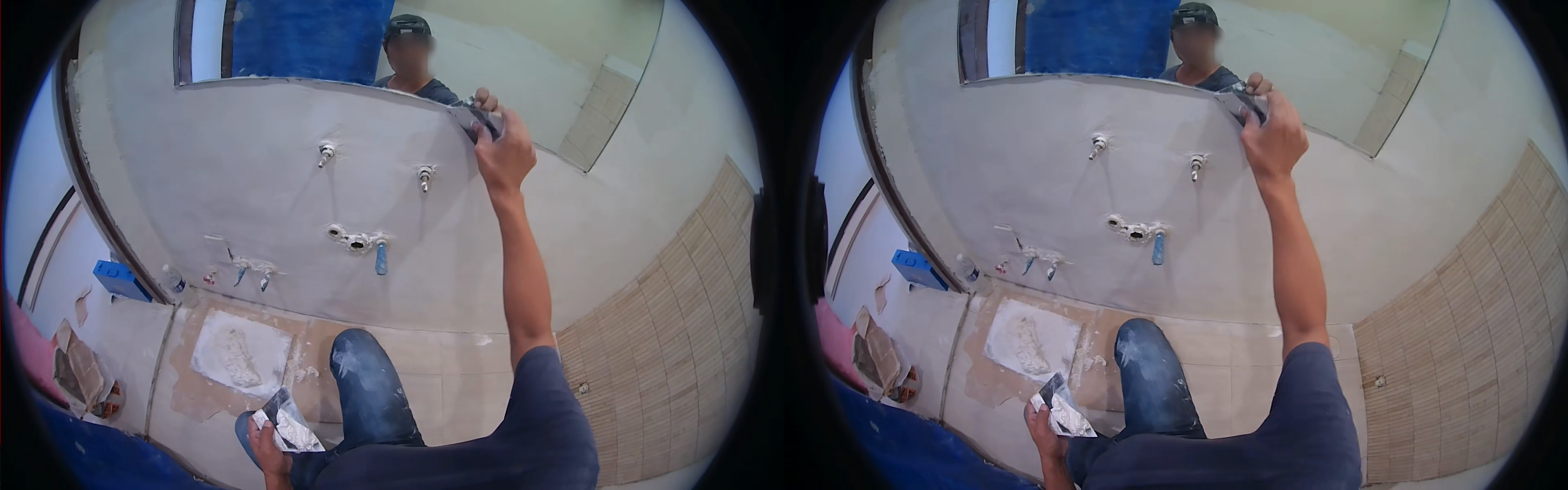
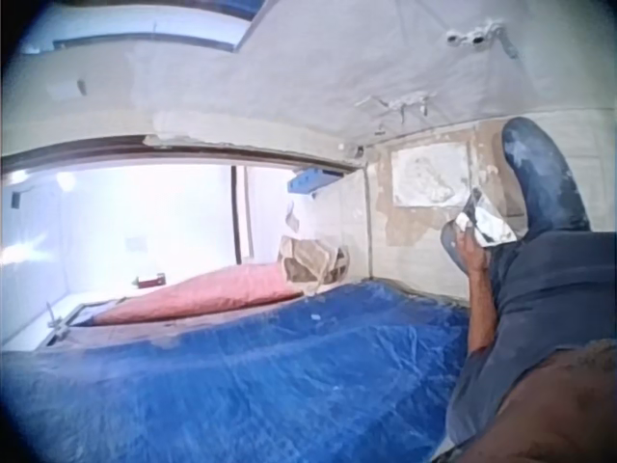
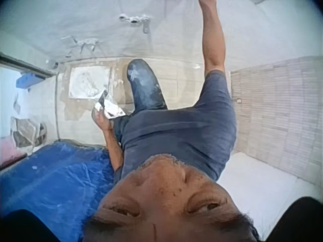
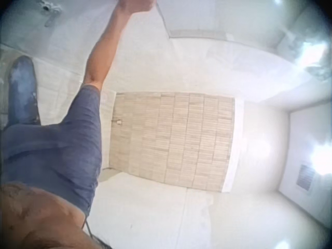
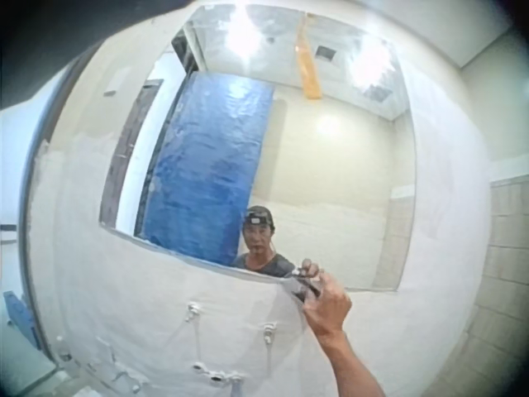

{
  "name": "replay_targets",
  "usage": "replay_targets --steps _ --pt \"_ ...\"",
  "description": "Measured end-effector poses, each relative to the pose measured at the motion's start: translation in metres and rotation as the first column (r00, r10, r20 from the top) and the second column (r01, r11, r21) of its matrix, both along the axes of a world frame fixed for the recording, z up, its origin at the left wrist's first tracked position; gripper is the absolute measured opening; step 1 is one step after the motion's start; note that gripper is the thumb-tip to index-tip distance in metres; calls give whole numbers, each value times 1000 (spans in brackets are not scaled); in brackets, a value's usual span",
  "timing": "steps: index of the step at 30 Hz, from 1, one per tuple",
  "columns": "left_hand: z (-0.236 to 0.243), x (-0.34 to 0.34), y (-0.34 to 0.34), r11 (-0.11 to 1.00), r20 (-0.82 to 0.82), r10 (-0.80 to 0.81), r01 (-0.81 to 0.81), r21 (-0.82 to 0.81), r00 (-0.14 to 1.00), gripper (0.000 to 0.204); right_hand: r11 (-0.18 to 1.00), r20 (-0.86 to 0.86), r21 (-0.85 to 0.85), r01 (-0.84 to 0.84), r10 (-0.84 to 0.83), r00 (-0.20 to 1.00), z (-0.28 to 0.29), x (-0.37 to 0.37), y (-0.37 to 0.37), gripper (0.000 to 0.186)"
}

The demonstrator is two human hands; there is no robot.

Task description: The person uses putty knives to apply and smooth plaster onto a wall around pipes and beneath a mirror, repeatedly transferring and mixing the plaster between the blades.

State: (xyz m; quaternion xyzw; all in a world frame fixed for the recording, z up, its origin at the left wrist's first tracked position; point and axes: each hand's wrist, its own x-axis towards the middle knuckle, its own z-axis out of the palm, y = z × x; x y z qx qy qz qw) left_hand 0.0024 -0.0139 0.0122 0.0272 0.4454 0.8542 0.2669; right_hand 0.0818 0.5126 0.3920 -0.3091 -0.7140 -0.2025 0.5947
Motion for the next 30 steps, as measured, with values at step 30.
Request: replay_targets --steps 30 --pt "4 -1 -7 1000 -14 -20 21 16 1000 35 996 124 51 -76 69 990 -32 -25 5 40"
